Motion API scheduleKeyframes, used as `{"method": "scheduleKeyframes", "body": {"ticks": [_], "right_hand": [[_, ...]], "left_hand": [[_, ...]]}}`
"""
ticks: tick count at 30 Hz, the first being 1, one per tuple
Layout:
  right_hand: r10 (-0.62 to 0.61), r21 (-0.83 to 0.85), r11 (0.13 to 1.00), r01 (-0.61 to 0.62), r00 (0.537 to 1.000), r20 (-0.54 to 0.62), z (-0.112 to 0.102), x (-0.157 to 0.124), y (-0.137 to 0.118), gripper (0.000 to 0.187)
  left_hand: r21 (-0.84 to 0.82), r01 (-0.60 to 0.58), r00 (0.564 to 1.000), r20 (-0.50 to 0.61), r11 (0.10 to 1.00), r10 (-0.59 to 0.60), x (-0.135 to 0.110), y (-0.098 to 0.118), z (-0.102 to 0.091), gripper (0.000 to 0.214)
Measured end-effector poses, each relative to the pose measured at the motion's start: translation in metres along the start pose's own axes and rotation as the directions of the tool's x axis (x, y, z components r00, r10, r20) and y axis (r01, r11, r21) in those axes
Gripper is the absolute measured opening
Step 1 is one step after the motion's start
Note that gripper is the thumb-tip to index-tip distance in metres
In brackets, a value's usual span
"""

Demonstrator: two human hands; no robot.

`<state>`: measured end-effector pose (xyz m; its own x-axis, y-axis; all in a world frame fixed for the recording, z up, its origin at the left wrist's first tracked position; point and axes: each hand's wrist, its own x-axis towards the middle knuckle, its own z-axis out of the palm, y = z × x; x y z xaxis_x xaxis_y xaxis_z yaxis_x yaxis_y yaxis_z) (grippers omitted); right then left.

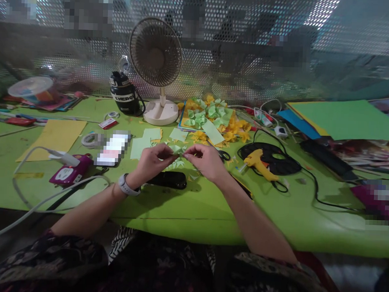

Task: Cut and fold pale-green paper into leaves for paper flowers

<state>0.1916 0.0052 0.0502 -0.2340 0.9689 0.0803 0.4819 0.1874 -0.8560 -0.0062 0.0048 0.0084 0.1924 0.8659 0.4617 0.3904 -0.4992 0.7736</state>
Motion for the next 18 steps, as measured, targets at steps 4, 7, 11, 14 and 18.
{"method": "scheduleKeyframes", "body": {"ticks": [4, 7, 11, 14, 18], "right_hand": [[0.009, 0.006, 1.0, -0.009, 1.0, 0.002, -0.0003, 0.0, -0.0014, 0.034], [0.031, 0.018, 0.999, -0.032, 0.999, 0.024, -0.0002, -0.0003, -0.0019, 0.031], [0.041, 0.018, 0.999, -0.041, 0.999, 0.022, 0.0001, -0.0004, -0.0018, 0.03], [0.026, 0.005, 1.0, -0.026, 1.0, 0.016, 0.0004, 0.0003, -0.0006, 0.032], [0.016, 0.004, 1.0, -0.016, 1.0, 0.019, 0.0004, 0.001, 0.001, 0.035]], "left_hand": [[0.048, -0.017, 1.0, -0.003, 0.999, 0.018, -0.0008, 0.0014, -0.0004, 0.018], [0.073, -0.04, 0.999, 0.004, 0.997, 0.04, -0.0011, 0.0004, -0.0001, 0.017], [0.102, -0.063, 0.998, 0.0, 0.993, 0.064, -0.0016, -0.0005, 0.0006, 0.016], [0.136, -0.076, 0.997, -0.002, 0.988, 0.077, -0.0024, -0.002, 0.0014, 0.016], [0.171, -0.089, 0.996, 0.001, 0.981, 0.09, -0.0029, -0.004, 0.0016, 0.016]]}}
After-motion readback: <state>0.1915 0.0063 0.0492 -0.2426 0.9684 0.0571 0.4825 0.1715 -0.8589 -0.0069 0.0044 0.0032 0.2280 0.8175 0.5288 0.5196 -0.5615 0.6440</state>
